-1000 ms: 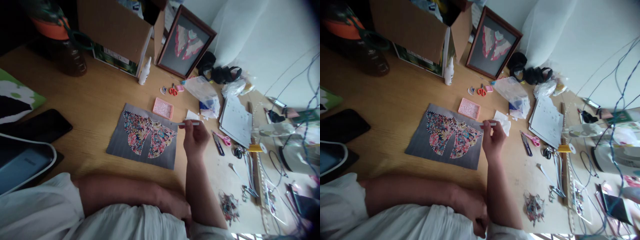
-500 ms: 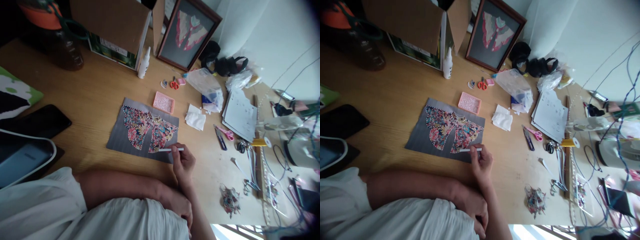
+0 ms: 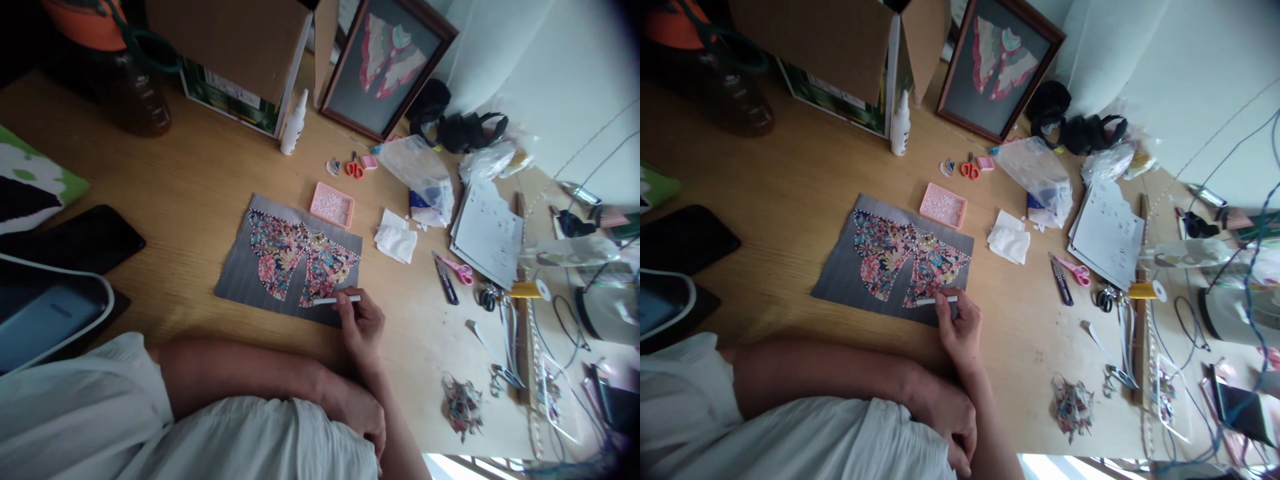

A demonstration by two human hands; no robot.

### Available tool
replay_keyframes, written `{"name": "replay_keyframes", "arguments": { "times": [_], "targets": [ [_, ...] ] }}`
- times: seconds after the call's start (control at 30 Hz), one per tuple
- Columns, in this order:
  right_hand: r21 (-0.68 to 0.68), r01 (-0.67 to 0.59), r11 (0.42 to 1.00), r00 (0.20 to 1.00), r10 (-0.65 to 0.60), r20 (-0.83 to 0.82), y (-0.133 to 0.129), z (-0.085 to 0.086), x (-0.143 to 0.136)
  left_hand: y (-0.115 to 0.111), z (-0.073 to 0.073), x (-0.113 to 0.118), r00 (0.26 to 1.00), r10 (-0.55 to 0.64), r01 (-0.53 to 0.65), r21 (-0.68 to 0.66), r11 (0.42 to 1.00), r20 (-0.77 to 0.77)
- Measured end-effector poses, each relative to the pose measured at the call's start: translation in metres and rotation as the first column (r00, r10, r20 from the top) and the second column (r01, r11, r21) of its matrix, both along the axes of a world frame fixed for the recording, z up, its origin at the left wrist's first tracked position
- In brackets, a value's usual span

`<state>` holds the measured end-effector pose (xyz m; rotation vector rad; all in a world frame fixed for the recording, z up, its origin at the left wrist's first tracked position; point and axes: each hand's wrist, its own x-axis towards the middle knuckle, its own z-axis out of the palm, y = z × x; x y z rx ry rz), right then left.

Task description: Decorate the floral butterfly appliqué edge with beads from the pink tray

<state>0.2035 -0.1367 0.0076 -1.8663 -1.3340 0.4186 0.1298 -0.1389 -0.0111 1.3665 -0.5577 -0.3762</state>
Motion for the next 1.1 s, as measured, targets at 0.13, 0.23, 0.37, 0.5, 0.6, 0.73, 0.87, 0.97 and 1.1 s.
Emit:
{"name": "replay_keyframes", "arguments": {
  "times": [0.13, 0.23, 0.37, 0.5, 0.6, 0.73, 0.87, 0.97, 1.1],
  "targets": [
    [-0.005, -0.017, 1.000, 1.000, 0.017, 0.003, 0.0017, 0.0004, -0.0006, 0.0003, 0.0017, 0.0000, 0.999, 0.021, -0.021, -0.009, 1.000, 0.024],
    [-0.002, -0.020, 1.000, 1.000, 0.020, 0.000, 0.0024, 0.0007, -0.0012, 0.0021, 0.0045, 0.0003, 1.000, 0.019, -0.019, 0.000, 1.000, 0.015],
    [-0.006, -0.015, 1.000, 1.000, 0.015, 0.005, 0.0015, 0.0003, -0.0007, 0.0042, 0.0071, -0.0001, 1.000, 0.012, -0.012, -0.027, 1.000, 0.015],
    [-0.018, -0.002, 1.000, 1.000, 0.002, 0.009, 0.0009, -0.0004, -0.0001, 0.0036, 0.0063, -0.0003, 0.999, 0.039, -0.038, -0.047, 0.998, 0.025],
    [-0.023, 0.003, 1.000, 1.000, -0.003, 0.014, 0.0013, -0.0003, 0.0000, 0.0026, 0.0053, -0.0001, 1.000, 0.026, -0.026, -0.041, 0.999, 0.012],
    [-0.016, -0.003, 1.000, 1.000, 0.003, 0.017, 0.0014, 0.0002, 0.0005, 0.0017, 0.0045, 0.0003, 1.000, -0.012, 0.012, -0.036, 0.999, -0.001],
    [0.002, 0.006, 1.000, 1.000, -0.006, 0.006, -0.0004, -0.0005, 0.0019, 0.0012, 0.0030, -0.0001, 1.000, 0.006, -0.006, -0.031, 1.000, -0.016],
    [0.006, 0.023, 1.000, 1.000, -0.023, -0.005, -0.0017, -0.0018, 0.0022, 0.0015, 0.0023, -0.0004, 1.000, 0.013, -0.013, -0.026, 1.000, -0.002],
    [0.012, 0.030, 0.999, 1.000, -0.030, -0.010, -0.0014, -0.0031, 0.0016, 0.0015, 0.0023, 0.0001, 1.000, 0.006, -0.005, -0.035, 0.999, 0.015]
  ]
}}
